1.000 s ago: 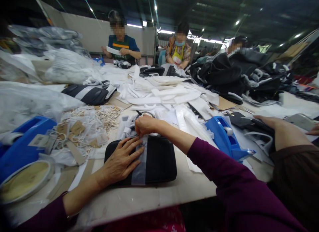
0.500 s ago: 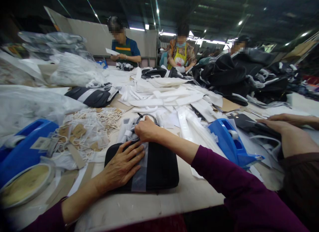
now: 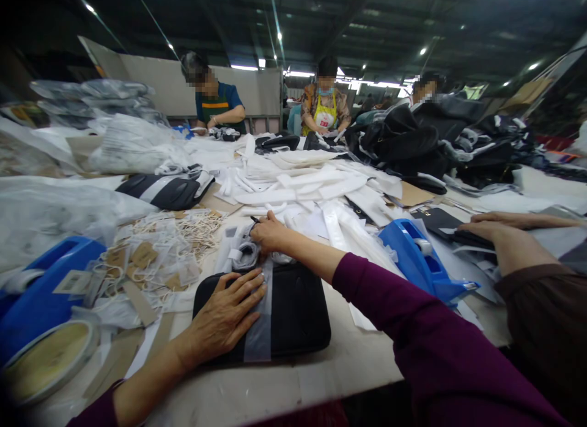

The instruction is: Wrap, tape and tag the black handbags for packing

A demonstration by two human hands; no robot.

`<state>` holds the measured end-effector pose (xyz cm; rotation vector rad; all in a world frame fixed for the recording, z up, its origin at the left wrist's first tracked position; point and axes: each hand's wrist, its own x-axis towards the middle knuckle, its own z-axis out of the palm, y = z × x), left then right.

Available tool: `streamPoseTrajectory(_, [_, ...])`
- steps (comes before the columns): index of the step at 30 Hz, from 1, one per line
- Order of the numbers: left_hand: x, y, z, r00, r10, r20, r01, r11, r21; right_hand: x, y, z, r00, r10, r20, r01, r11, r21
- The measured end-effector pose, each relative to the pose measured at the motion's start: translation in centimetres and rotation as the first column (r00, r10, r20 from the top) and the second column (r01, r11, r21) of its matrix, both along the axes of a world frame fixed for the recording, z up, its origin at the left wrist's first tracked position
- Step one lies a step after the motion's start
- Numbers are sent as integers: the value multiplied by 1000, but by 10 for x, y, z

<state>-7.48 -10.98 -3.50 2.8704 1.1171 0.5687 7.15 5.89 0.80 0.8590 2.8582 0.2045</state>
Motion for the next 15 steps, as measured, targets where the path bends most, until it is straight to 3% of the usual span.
streamPoseTrajectory(2, [0,0,-1,1000,2,8,-2,1000,4,-3,12,-1,999,-33,-4,33,999,-35])
streamPoseTrajectory(5, [-1,-1,-1,1000,-4,11,4,1000,5,-4,21,6,973,-172,-155,171,985,-17])
streamPoseTrajectory(9, [-2,-5,3,999,-11,32,11,1000,-6,16,-1,17,883,-293,-366,335,941,54])
streamPoseTrajectory(11, [-4,-7,5,997,-14,77,15,1000,-17,36,-24,13,786,-350,-510,428,903,39])
streamPoseTrajectory(13, [-6,-8,5,990,-13,144,18,999,-31,59,-48,1,582,-411,-701,506,858,-83])
streamPoseTrajectory(15, [-9,-8,2,972,28,235,-21,999,-31,81,-69,-17,395,-507,-766,530,807,-261])
